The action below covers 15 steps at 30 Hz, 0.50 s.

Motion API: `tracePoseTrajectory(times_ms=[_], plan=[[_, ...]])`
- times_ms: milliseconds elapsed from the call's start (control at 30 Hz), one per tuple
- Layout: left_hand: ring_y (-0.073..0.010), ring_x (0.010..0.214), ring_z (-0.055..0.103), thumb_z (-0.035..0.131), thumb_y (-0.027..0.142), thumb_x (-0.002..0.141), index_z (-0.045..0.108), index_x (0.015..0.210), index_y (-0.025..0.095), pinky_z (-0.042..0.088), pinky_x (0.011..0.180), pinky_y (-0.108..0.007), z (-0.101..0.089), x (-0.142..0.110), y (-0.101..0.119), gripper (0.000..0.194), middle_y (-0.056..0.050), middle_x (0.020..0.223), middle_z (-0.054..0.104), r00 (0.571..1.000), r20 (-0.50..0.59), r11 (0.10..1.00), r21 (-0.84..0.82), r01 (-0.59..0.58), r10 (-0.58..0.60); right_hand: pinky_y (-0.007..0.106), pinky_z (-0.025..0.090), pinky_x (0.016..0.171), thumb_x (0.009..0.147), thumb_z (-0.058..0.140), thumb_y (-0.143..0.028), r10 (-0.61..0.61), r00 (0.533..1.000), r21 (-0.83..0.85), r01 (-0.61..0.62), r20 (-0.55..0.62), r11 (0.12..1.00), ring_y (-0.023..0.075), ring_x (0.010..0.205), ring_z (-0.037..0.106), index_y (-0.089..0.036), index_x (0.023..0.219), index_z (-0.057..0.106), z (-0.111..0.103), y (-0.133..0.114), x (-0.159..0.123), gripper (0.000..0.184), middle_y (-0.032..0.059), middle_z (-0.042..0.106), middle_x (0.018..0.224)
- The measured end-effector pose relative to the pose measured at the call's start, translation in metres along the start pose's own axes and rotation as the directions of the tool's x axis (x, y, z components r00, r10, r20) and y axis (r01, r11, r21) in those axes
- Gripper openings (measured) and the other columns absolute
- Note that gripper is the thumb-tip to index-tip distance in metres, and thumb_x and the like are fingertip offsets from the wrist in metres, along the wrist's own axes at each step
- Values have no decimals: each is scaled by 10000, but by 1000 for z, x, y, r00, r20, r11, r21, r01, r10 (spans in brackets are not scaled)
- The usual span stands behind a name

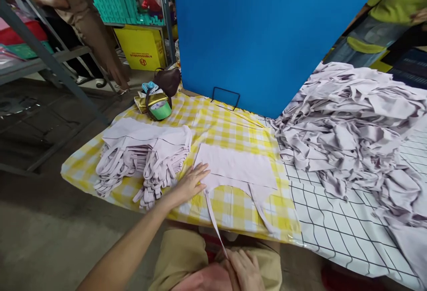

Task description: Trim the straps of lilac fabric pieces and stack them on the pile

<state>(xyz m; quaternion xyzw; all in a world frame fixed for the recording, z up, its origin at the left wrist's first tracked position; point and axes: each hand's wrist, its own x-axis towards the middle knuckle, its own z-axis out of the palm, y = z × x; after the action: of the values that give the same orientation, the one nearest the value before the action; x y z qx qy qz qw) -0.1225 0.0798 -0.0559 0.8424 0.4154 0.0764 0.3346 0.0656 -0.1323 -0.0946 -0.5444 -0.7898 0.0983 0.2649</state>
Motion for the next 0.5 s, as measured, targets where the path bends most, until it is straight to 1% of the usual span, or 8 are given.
tracePoseTrajectory(times_ms=[100, 167, 267, 333, 367, 433, 500], plan=[[-193, 1384, 133, 468, 232, 871, 366, 1362, 217, 109, 1133, -427, -1, 0, -2, 502, -44, 1484, 240, 1000, 6, 1000, -13, -12, 12, 273, 406, 630, 887, 400, -141, -51, 998, -61, 49, -22, 997, 140, 596, 580, -202, 935, 557, -36, 1, 12, 175, -3, 637, 675], [-191, 1384, 135, 473, 236, 870, 361, 1364, 230, 116, 1132, -429, 0, 0, -3, 506, -40, 1485, 236, 1000, -4, 999, -17, -29, 29, 278, 398, 615, 894, 397, -153, -72, 997, -100, 68, -36, 993, 145, 593, 563, -191, 923, 556, -59, 2, 23, 166, 10, 619, 672], [-200, 1377, 167, 486, 196, 851, 344, 1372, 228, 106, 1131, -450, 3, -1, 4, 541, -52, 1475, 261, 997, -79, 1000, -24, -1, 0, 288, 385, 618, 902, 401, -159, -148, 988, -218, 135, -43, 967, 161, 626, 546, -161, 1024, 550, -87, 5, 43, 192, 35, 601, 696], [-196, 1366, 209, 464, 184, 859, 324, 1384, 207, 90, 1132, -451, 3, -4, 19, 543, -68, 1454, 308, 987, -158, 997, -78, 20, -33, 289, 374, 610, 907, 376, -138, -194, 981, -276, 180, -24, 944, 164, 626, 526, -143, 1098, 527, -99, 7, 59, 243, 45, 590, 708], [-190, 1358, 236, 447, 202, 874, 325, 1384, 196, 92, 1134, -441, 3, -7, 29, 525, -72, 1437, 340, 983, -183, 991, -133, 10, -34, 287, 369, 598, 910, 353, -122, -212, 977, -291, 198, -15, 936, 162, 616, 515, -136, 1127, 511, -104, 8, 68, 269, 45, 583, 705], [-180, 1332, 299, 427, 282, 902, 365, 1365, 190, 113, 1136, -410, -1, -14, 52, 476, -69, 1401, 402, 986, -166, 959, -276, -67, 21, 279, 358, 570, 911, 310, -95, -252, 968, -295, 238, -7, 925, 159, 596, 506, -128, 1154, 483, -111, 9, 86, 300, 47, 584, 704], [-185, 1295, 366, 472, 371, 887, 430, 1326, 213, 129, 1133, -389, -6, -21, 75, 468, -51, 1366, 453, 986, -100, 896, -413, -161, 130, 272, 353, 551, 913, 297, -91, -264, 965, -273, 253, -3, 928, 157, 579, 513, -137, 1114, 475, -116, 11, 105, 273, 46, 603, 709]])
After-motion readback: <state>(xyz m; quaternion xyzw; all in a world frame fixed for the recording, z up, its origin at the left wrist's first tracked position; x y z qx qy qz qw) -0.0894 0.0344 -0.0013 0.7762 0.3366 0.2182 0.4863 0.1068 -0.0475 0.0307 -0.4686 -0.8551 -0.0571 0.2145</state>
